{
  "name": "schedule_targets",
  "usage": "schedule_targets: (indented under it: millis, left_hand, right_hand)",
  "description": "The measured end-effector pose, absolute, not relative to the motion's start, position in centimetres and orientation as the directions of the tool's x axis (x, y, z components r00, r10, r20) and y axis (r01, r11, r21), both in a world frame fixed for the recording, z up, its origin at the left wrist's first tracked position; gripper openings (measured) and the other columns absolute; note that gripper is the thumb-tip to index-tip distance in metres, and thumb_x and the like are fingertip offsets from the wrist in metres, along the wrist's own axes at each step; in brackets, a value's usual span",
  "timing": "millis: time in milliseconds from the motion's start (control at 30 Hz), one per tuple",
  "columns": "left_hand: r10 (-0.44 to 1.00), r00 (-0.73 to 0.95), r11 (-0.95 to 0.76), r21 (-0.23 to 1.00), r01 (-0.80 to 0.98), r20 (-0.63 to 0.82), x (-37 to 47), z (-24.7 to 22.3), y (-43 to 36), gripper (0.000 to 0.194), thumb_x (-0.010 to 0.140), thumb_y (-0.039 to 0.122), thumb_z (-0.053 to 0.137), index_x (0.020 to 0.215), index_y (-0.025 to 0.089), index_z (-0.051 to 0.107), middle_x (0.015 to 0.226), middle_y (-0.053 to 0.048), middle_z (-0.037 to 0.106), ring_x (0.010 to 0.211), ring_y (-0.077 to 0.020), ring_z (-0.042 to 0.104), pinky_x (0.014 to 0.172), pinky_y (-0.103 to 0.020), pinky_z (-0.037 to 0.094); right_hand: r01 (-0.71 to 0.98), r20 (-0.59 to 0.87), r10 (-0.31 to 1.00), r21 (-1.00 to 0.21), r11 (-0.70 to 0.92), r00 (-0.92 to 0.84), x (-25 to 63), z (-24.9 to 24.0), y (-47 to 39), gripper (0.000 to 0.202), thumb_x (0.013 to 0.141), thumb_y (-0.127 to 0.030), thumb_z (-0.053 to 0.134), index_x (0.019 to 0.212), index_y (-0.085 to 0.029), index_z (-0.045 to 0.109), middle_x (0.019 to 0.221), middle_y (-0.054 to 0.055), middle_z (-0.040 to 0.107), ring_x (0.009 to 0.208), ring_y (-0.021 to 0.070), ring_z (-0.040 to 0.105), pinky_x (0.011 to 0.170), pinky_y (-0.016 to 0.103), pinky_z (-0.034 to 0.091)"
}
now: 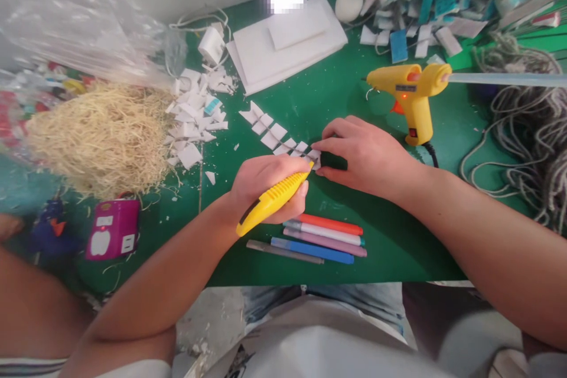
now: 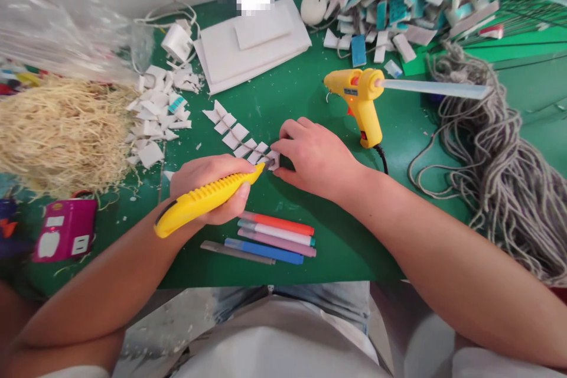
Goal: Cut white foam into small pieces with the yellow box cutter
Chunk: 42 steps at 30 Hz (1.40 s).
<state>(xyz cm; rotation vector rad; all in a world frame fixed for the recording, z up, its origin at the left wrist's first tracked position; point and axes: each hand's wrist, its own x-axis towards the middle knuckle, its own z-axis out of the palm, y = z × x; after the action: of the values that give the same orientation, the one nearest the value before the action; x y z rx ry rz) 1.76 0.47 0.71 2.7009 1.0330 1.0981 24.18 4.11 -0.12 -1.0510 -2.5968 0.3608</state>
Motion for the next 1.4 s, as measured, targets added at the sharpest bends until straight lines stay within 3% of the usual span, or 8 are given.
schedule_targets:
  millis: [200,433,567,933,1200,1400]
  left_hand:
    - [0.637,0.468,-0.739,0.31,0.598,0.613,2.1,0.2,0.3,0.015,0.082,0.018,0.056,0.096,0.022,0.062,0.081,0.002,0.079,0.066,-0.0136,0.075,0.063,-0.02,0.06]
    - [0.759,0.412,-0.641,0.468,0.609,0.504,2.1,-0.3,0.2,0.018,0.085,0.024,0.067,0.104,0.023,0.068,0.087,0.002,0.08,0.067,-0.0118,0.074,0.069,-0.019,0.061]
    - [0.747,0.473,-0.662,0.454,0.597,0.467,2.3,-0.5,0.8,0.014,0.092,0.028,0.063,0.101,0.024,0.073,0.092,0.0,0.082,0.075,-0.0143,0.076,0.074,-0.023,0.063]
    - [0.656,0.519,-0.746,0.369,0.554,0.549,2.8,-0.4,1.3,0.017,0.092,0.015,0.057,0.093,0.018,0.074,0.086,-0.001,0.081,0.075,-0.0128,0.077,0.074,-0.02,0.062]
    - [0.762,0.433,-0.642,0.472,0.605,0.482,2.3,-0.3,0.9,0.018,0.091,0.024,0.056,0.094,0.023,0.074,0.088,0.001,0.082,0.072,-0.014,0.076,0.074,-0.023,0.063]
    - [0.768,0.413,-0.631,0.466,0.621,0.489,2.3,-0.2,0.8,0.018,0.091,0.027,0.056,0.093,0.027,0.073,0.087,0.002,0.082,0.07,-0.0158,0.076,0.072,-0.027,0.065]
  right_hand:
    - [0.632,0.192,0.715,-0.354,0.69,-0.672,24.2,-0.2,4.1,0.025,0.089,-0.026,0.067,0.109,-0.016,0.079,0.106,0.014,0.069,0.089,0.0248,0.056,0.074,0.038,0.047]
    - [0.635,0.192,0.719,-0.356,0.685,-0.668,24.2,-0.2,4.1,0.023,0.089,-0.027,0.067,0.106,-0.017,0.079,0.105,0.013,0.069,0.089,0.0248,0.056,0.073,0.038,0.047]
    - [0.631,0.185,0.723,-0.377,0.678,-0.666,24.1,-0.2,4.1,0.019,0.088,-0.027,0.068,0.102,-0.018,0.079,0.105,0.013,0.069,0.091,0.0255,0.057,0.074,0.038,0.047]
    - [0.714,0.143,0.783,-0.337,0.614,-0.605,23.1,0.1,3.4,0.021,0.081,-0.022,0.066,0.098,-0.014,0.076,0.104,0.015,0.068,0.088,0.0266,0.055,0.073,0.04,0.045]
    - [0.715,0.167,0.794,-0.355,0.602,-0.585,23.0,-0.2,3.2,0.018,0.081,-0.021,0.066,0.096,-0.016,0.075,0.104,0.014,0.068,0.087,0.0263,0.054,0.072,0.04,0.043]
    - [0.716,0.156,0.796,-0.362,0.597,-0.585,23.1,-0.2,3.3,0.019,0.082,-0.022,0.066,0.097,-0.015,0.075,0.105,0.015,0.068,0.088,0.0266,0.055,0.071,0.04,0.044]
